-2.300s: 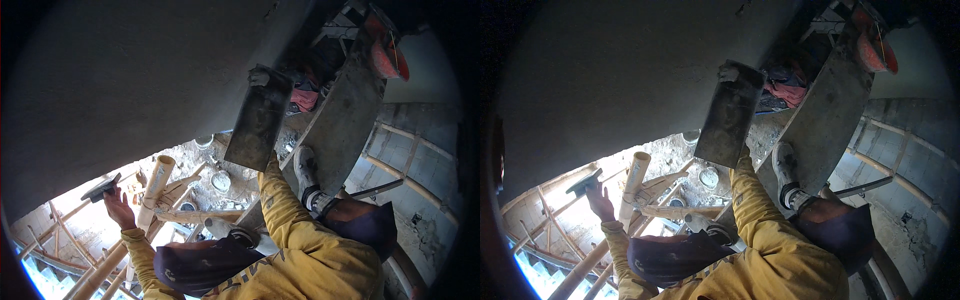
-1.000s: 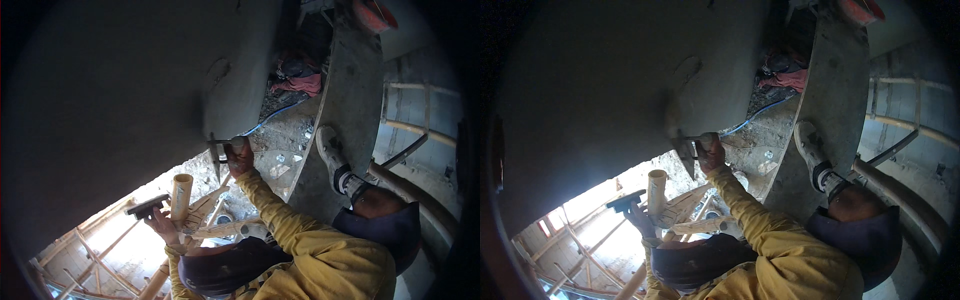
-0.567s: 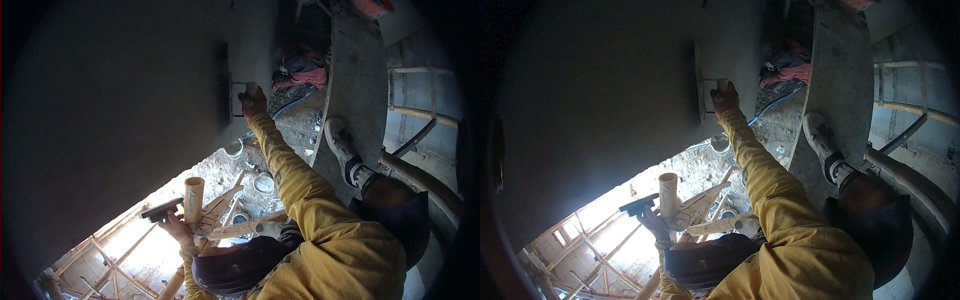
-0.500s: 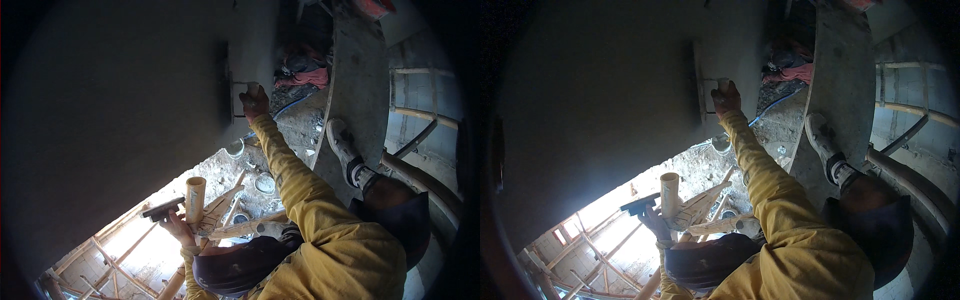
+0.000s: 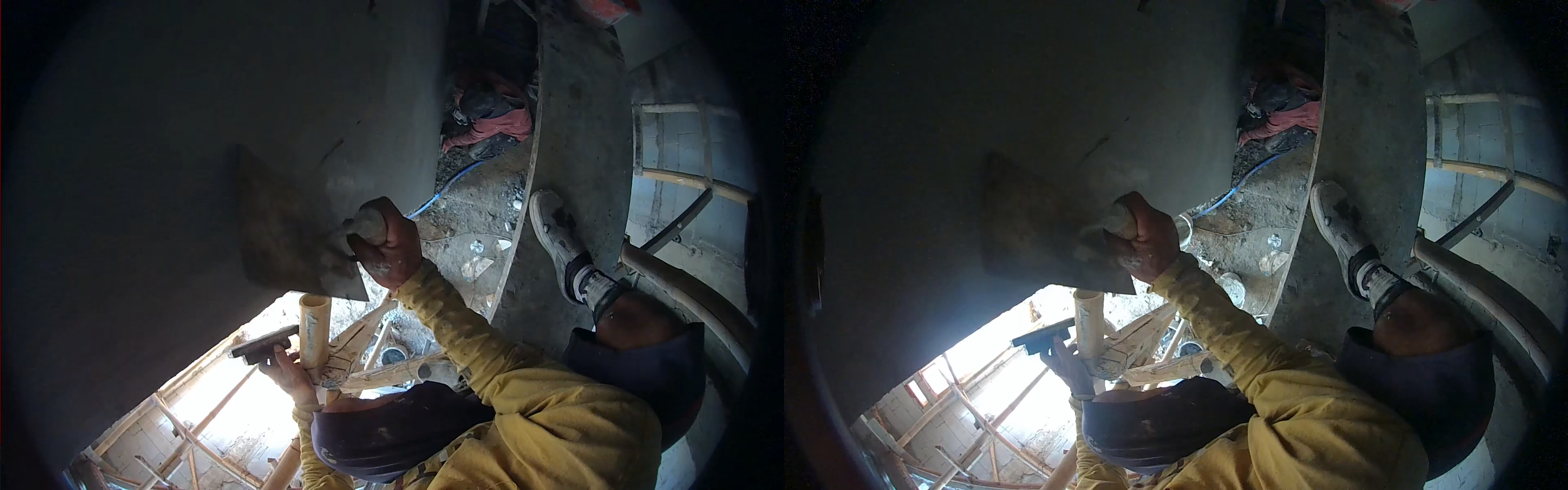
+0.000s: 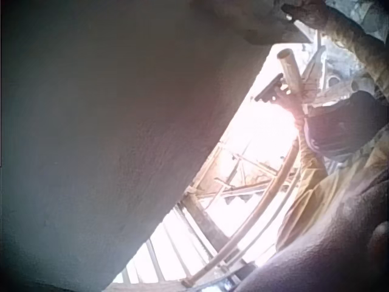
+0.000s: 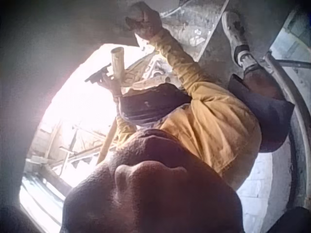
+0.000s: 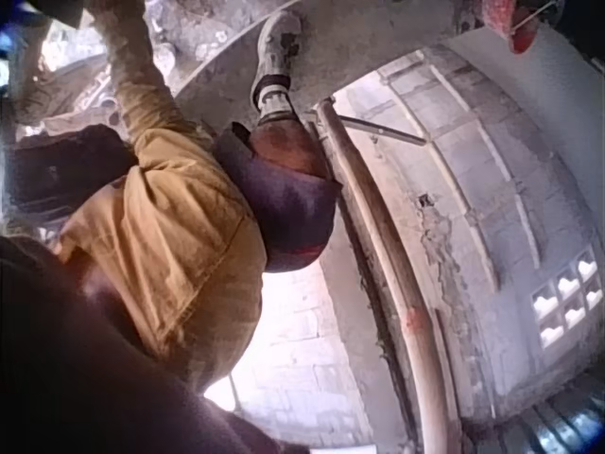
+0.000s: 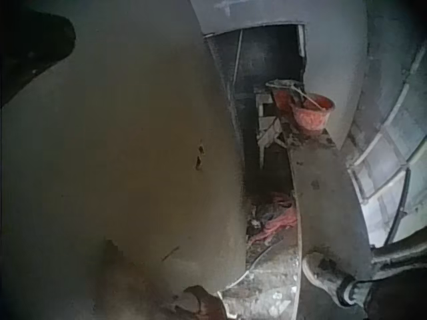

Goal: The person rubs a concrete wall with a float, applies plaster along the wall and corner using trowels, and scrapes the trowels together.

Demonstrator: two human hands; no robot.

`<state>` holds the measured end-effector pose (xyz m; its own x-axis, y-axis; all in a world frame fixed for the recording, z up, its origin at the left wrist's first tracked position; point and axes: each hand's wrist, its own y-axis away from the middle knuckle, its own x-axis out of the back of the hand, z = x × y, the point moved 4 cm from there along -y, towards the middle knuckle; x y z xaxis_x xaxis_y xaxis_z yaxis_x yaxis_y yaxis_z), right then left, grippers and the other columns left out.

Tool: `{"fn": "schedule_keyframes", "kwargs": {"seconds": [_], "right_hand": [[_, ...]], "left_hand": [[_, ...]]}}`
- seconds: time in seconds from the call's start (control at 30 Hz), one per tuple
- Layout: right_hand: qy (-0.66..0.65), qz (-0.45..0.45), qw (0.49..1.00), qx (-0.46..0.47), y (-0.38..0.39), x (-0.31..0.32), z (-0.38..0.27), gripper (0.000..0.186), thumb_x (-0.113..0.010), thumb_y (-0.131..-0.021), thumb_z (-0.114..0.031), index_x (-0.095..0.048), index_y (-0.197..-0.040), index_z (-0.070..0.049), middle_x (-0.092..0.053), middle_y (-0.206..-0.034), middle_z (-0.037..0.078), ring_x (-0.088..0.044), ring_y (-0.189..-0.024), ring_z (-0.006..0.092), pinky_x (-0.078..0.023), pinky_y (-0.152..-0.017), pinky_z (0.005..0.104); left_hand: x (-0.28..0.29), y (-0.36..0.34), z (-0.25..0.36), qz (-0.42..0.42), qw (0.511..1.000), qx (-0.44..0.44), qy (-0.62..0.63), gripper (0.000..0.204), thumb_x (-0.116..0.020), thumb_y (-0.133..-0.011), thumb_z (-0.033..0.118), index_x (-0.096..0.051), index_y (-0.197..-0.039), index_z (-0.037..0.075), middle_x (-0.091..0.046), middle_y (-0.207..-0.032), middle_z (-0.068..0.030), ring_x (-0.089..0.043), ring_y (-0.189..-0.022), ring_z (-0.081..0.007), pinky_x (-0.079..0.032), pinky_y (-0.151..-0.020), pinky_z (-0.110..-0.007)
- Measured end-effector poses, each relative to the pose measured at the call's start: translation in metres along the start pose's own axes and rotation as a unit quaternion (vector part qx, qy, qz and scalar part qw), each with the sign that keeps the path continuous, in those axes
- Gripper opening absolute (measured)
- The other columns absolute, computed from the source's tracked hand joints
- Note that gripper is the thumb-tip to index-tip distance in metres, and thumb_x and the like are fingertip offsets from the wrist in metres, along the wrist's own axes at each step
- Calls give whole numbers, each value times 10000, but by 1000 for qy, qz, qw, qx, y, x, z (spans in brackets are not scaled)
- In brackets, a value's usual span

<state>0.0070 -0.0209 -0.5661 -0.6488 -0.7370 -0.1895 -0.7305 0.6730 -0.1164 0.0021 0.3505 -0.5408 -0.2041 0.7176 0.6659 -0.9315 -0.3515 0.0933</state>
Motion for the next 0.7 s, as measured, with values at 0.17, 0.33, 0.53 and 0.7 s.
{"fn": "schedule_keyframes", "kwargs": {"seconds": [0.17, 0.33, 0.53, 0.7], "right_hand": [[8, 156, 980, -124, -13, 32, 68, 309, -693, -829, -179, -548, -1069, -49, -674, -939, 136, -674, -858, 251, -518, -744, 352], [69, 185, 972, -124, -76, 40, 138, 320, -696, -821, -201, -549, -1045, -24, -661, -926, 143, -635, -847, 264, -498, -756, 377], [106, 132, 976, -138, -42, 14, 108, 368, -717, -818, -200, -546, -1084, -12, -667, -935, 139, -641, -860, 245, -509, -794, 384], [33, 82, 987, -137, 22, 7, 83, 340, -705, -811, -204, -551, -1068, -41, -661, -972, 175, -665, -917, 333, -521, -790, 391]], "left_hand": [[0, 2, 1, 12, 999, -27, 33, 620, -554, -946, 342, -286, -1326, -69, -569, -1101, -201, -607, -817, -238, -514, -604, -307], [0, 3, 3, 4, 999, -36, 10, 578, -545, -954, 339, -319, -1308, -57, -566, -1096, -186, -594, -817, -220, -512, -620, -315], [-3, 5, 11, 5, 999, -37, 35, 573, -543, -948, 322, -320, -1311, -61, -553, -1125, -195, -599, -834, -237, -522, -630, -328], [-7, 6, 13, -5, 1000, 10, 13, 572, -531, -951, 308, -311, -1321, -69, -545, -1139, -211, -593, -864, -247, -525, -670, -333]]}}
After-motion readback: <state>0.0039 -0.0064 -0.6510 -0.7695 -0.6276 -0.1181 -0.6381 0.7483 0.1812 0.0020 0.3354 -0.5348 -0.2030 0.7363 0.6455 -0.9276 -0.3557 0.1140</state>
